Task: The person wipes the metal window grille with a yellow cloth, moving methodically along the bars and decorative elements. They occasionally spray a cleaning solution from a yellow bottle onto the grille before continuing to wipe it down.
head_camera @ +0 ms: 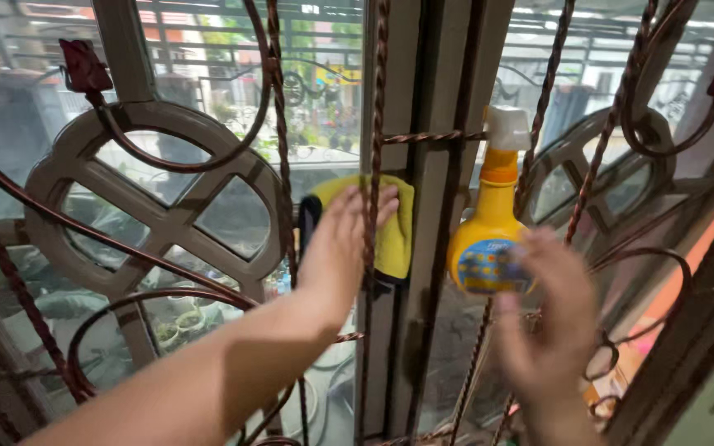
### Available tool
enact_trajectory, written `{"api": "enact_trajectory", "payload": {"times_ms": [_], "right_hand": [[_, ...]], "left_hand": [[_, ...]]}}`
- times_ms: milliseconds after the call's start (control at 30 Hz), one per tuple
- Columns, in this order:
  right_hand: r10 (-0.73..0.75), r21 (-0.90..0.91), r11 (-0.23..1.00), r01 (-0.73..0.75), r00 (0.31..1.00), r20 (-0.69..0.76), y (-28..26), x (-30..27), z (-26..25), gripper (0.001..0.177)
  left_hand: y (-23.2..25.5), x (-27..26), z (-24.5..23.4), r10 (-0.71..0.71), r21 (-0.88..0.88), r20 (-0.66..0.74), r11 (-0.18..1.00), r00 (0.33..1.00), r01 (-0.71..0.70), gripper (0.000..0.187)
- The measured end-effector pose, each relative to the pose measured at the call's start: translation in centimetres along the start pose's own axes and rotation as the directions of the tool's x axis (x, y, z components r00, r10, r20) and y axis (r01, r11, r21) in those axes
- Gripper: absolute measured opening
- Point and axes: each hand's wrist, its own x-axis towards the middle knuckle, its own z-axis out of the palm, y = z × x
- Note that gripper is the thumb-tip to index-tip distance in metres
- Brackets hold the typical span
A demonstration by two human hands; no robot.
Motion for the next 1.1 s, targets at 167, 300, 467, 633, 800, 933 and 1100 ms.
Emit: {"api": "enact_trajectory", "payload": {"times_ms": [167,300,467,633,800,933,1100], "right_hand": [[0.174,-0.053,0.983,-0.173,0.984,0.022,5.7,6.2,-1.6,0.031],[0.101,0.078,0.992,-0.104,0.994,0.041,11.0,14.5,1.9,0.045],[0.52,0.456,0.685,-0.567,0.82,0.239,13.9,22.8,7.4,0.04],[0.367,-0.029,0.929,-0.369,0.929,-0.054,12.7,23.4,8.5,0.042],[0.457,-0.126,0.885,-0.449,0.888,0.048,13.0,23.0,7.7,0.035],[0.265,-0.076,0.962,-0.263,0.964,0.006,14.0,22.4,7.7,0.036],[0.41,0.408,0.82,-0.402,0.909,0.073,14.1,21.7,8.2,0.03]], "left_hand": [[-2.4,2.3,0.4,-0.006,-0.087,-0.052,0.996,0.999,0.002,0.08],[-5.7,6.0,-0.7,0.057,0.056,0.157,0.996,0.986,-0.067,0.08],[-12.3,12.5,-2.3,-0.255,-0.001,-0.222,0.965,0.941,0.261,0.08],[-17.0,17.2,-2.8,-0.423,-0.177,-0.331,0.906,0.843,0.385,0.078],[-14.7,13.8,-2.7,-0.317,-0.255,-0.268,0.934,0.91,0.251,0.089],[-9.0,7.9,-2.9,-0.124,-0.23,-0.056,0.967,0.991,0.108,0.096],[-9.5,9.2,-1.5,-0.106,-0.159,-0.149,0.984,0.983,0.082,0.092]]}}
